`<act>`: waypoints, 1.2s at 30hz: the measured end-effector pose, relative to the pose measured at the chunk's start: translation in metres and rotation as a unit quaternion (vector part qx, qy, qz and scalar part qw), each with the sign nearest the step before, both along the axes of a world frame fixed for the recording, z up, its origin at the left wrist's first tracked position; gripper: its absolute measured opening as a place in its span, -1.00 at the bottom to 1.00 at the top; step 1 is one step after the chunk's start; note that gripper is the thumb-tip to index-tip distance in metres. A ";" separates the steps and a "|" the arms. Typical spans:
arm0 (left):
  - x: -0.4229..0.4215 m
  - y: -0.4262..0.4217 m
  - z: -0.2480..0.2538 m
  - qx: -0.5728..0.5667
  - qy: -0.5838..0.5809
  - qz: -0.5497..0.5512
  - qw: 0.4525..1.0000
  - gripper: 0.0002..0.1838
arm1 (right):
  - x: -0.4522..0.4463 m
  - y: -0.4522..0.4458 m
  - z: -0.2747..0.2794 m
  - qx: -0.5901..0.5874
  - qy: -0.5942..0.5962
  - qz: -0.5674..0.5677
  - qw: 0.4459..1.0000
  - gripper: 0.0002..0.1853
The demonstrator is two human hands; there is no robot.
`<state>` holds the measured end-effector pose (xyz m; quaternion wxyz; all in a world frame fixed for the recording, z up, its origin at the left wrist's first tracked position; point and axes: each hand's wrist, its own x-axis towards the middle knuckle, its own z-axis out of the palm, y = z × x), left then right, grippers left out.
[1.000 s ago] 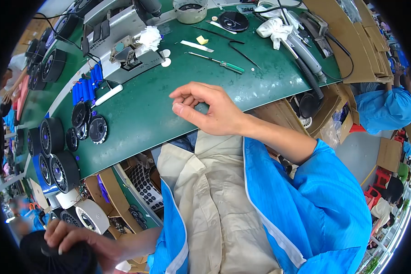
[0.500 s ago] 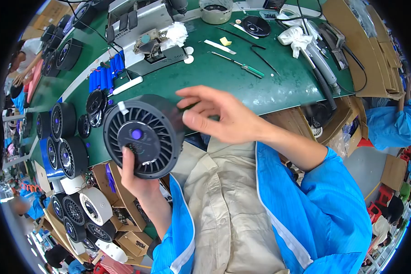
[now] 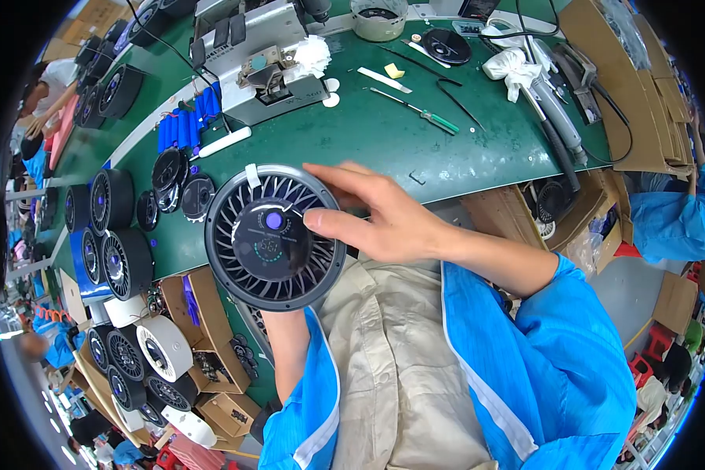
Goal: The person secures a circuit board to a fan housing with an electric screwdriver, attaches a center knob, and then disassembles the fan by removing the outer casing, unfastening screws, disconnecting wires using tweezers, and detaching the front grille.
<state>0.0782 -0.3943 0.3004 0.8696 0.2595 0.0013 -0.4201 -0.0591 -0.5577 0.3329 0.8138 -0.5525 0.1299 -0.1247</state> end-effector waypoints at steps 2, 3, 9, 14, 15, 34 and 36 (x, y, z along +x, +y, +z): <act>-0.002 -0.003 -0.019 0.009 0.006 -0.015 1.000 -0.37 | -0.007 -0.011 0.008 -0.287 0.020 -0.021 0.958 -0.41; -0.003 -0.003 -0.028 0.014 0.009 -0.022 1.000 -0.39 | -0.008 -0.014 0.010 -0.422 0.029 -0.030 0.906 -0.45; -0.004 -0.003 -0.028 0.051 0.013 -0.086 0.995 -0.44 | 0.001 -0.025 0.015 -0.372 -0.020 -0.062 0.926 -0.57; -0.005 -0.003 -0.026 0.046 0.037 -0.098 0.993 -0.45 | 0.019 -0.042 0.033 -0.343 -0.014 -0.063 0.937 -0.67; -0.005 -0.003 -0.026 0.046 0.037 -0.098 0.993 -0.45 | 0.023 -0.044 0.036 -0.333 -0.012 -0.056 0.941 -0.69; -0.004 0.016 -0.010 -0.158 0.082 -0.034 0.983 -0.27 | 0.063 -0.078 0.079 -0.636 -0.147 0.148 0.743 -0.87; -0.003 0.016 -0.014 -0.164 0.077 -0.039 0.983 -0.28 | 0.063 -0.078 0.082 -0.640 -0.142 0.158 0.738 -0.86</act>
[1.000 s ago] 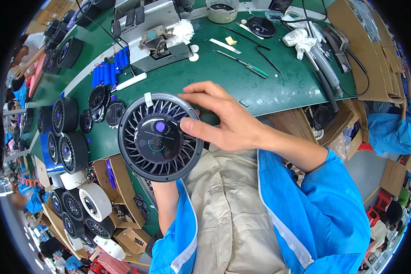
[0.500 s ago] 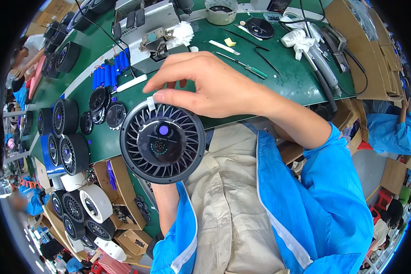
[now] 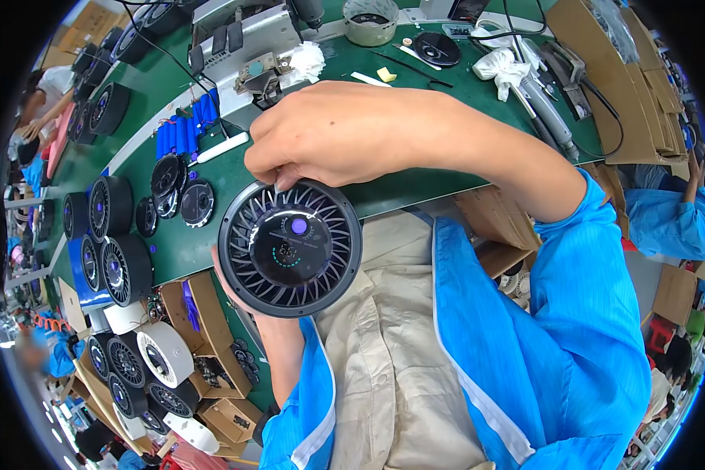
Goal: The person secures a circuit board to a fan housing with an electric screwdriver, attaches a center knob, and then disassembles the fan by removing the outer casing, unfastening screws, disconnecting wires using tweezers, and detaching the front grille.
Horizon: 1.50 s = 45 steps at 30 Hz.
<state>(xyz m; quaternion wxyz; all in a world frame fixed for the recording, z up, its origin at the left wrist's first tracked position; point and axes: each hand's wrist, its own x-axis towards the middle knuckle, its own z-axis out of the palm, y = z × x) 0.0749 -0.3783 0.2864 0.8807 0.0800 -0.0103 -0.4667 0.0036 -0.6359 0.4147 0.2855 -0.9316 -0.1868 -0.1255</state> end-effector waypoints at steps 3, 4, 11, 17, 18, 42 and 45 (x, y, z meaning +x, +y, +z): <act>0.000 -0.006 0.009 -0.014 -0.011 -0.004 1.000 -0.29 | 0.000 -0.001 0.005 -0.012 0.035 0.019 0.999 -0.85; -0.003 -0.005 0.013 0.026 -0.015 0.005 1.000 -0.33 | 0.000 -0.001 0.005 -0.012 0.035 0.018 0.999 -0.85; 0.002 0.000 -0.005 0.000 0.006 -0.006 1.000 -0.29 | -0.005 0.007 -0.007 -0.065 -0.059 -0.020 0.996 -0.82; 0.016 0.002 -0.038 0.180 -0.009 0.044 0.983 -0.30 | -0.009 0.006 -0.021 0.024 -0.173 -0.088 0.981 -0.86; 0.015 0.001 -0.038 0.170 -0.006 0.035 0.985 -0.29 | -0.011 0.000 -0.020 0.041 -0.170 -0.134 0.975 -0.87; 0.016 -0.013 -0.003 -0.029 0.065 -0.129 0.989 -0.17 | -0.036 0.003 -0.030 0.285 0.083 -0.235 0.926 -0.69; 0.012 -0.016 0.002 -0.058 0.075 -0.161 0.982 -0.16 | -0.034 0.004 -0.032 0.347 0.216 -0.108 0.906 -0.58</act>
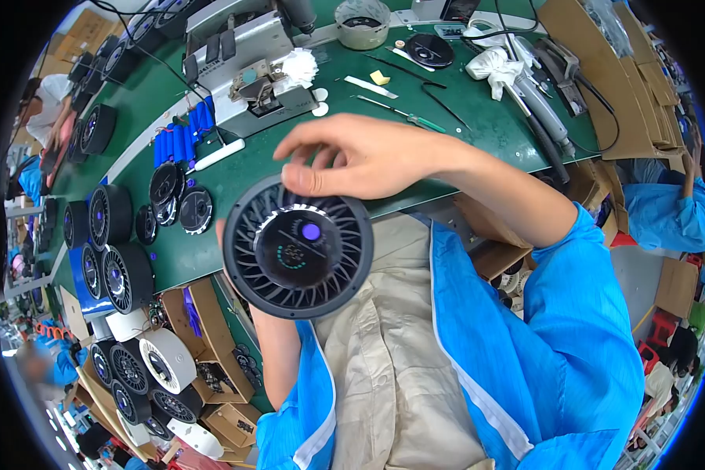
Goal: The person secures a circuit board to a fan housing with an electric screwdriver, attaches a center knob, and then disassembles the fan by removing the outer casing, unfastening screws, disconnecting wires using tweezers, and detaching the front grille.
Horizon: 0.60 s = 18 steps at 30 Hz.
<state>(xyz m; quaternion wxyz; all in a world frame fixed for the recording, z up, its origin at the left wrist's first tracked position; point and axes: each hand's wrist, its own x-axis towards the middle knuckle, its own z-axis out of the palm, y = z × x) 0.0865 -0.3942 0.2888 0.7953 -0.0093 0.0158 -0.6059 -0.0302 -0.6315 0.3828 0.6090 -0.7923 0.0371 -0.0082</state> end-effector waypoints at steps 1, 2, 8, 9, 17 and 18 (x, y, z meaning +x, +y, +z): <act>0.000 -0.008 0.006 -0.011 0.004 -0.011 1.000 -0.15 | 0.000 0.001 -0.002 -0.002 0.000 -0.004 1.000 -0.58; -0.001 -0.010 0.008 -0.012 0.004 -0.014 1.000 -0.15 | 0.000 0.003 -0.005 0.033 0.015 0.006 0.999 -0.54; -0.009 -0.006 0.047 0.085 -0.123 0.062 0.987 -0.27 | -0.009 0.007 -0.018 0.136 0.071 -0.172 0.973 -0.41; -0.011 -0.006 0.053 0.137 -0.156 0.089 0.974 -0.27 | -0.013 0.010 -0.018 0.136 0.071 -0.173 0.973 -0.41; -0.030 -0.035 0.044 0.356 -0.519 0.277 0.726 -0.02 | -0.036 0.056 -0.038 0.116 0.053 -0.240 0.962 -0.29; -0.030 -0.037 0.044 0.356 -0.520 0.275 0.726 -0.02 | -0.037 0.060 -0.037 0.107 0.039 -0.250 0.961 -0.28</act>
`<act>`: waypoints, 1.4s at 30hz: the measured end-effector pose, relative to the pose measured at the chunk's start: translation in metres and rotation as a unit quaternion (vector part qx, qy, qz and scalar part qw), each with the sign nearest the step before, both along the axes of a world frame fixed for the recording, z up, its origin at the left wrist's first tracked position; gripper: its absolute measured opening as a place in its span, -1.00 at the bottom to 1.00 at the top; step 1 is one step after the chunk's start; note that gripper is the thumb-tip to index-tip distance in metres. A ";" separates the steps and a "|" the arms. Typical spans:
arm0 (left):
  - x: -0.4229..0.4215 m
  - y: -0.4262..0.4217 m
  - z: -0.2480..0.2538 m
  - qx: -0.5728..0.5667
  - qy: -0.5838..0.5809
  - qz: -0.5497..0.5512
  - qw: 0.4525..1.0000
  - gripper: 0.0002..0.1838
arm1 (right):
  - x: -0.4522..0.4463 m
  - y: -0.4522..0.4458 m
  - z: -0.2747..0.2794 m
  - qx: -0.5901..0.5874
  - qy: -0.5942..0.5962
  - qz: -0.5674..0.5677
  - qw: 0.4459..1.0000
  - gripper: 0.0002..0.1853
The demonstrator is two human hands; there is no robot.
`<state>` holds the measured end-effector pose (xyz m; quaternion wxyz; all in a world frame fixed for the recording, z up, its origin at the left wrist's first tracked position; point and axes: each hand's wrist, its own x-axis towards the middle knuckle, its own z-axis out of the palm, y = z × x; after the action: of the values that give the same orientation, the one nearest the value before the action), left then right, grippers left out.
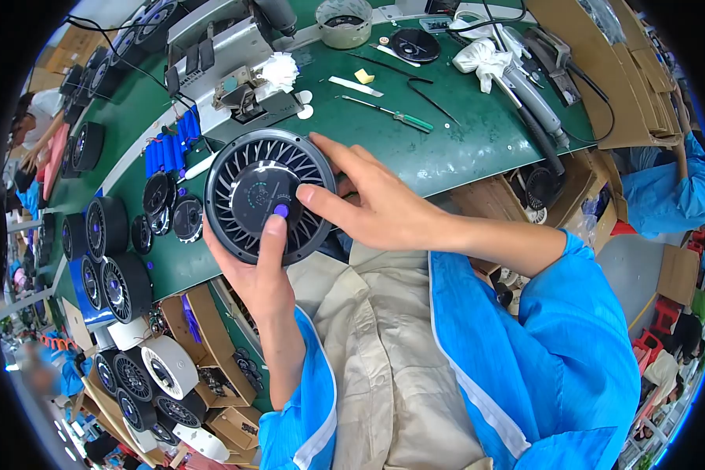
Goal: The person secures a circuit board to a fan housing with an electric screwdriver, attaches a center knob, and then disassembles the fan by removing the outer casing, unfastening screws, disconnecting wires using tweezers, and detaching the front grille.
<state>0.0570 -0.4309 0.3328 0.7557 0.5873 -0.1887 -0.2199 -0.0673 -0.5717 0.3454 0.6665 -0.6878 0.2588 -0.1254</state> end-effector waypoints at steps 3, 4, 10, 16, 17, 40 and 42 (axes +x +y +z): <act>0.001 -0.005 0.001 0.019 -0.028 0.002 0.999 0.01 | -0.001 0.006 0.001 -0.027 -0.021 -0.021 0.999 -0.25; 0.001 -0.005 0.000 0.019 -0.029 0.001 0.999 0.01 | -0.001 0.008 0.001 -0.029 -0.020 -0.022 0.999 -0.24; 0.007 0.001 0.003 0.028 0.002 -0.006 1.000 -0.06 | -0.012 0.003 0.012 -0.107 0.038 0.030 0.993 -0.23; 0.032 0.003 -0.006 0.044 0.087 -0.002 0.995 -0.35 | -0.024 -0.004 0.006 -0.219 0.042 0.041 0.974 -0.37; 0.036 0.001 -0.004 0.048 0.085 -0.016 0.995 -0.42 | -0.025 -0.008 0.003 -0.207 0.046 0.060 0.975 -0.42; 0.028 -0.004 0.031 0.278 -0.393 -0.066 0.874 -0.27 | -0.011 -0.108 -0.008 -0.438 0.087 0.012 0.895 -0.77; 0.033 -0.002 0.033 0.292 -0.407 -0.074 0.862 -0.24 | -0.008 -0.102 0.004 -0.318 0.069 0.023 0.945 -0.78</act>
<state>0.0896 -0.4330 0.3656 0.3867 0.8028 -0.4496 -0.0618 -0.0756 -0.6737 0.3494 0.3961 -0.8769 0.2349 -0.1375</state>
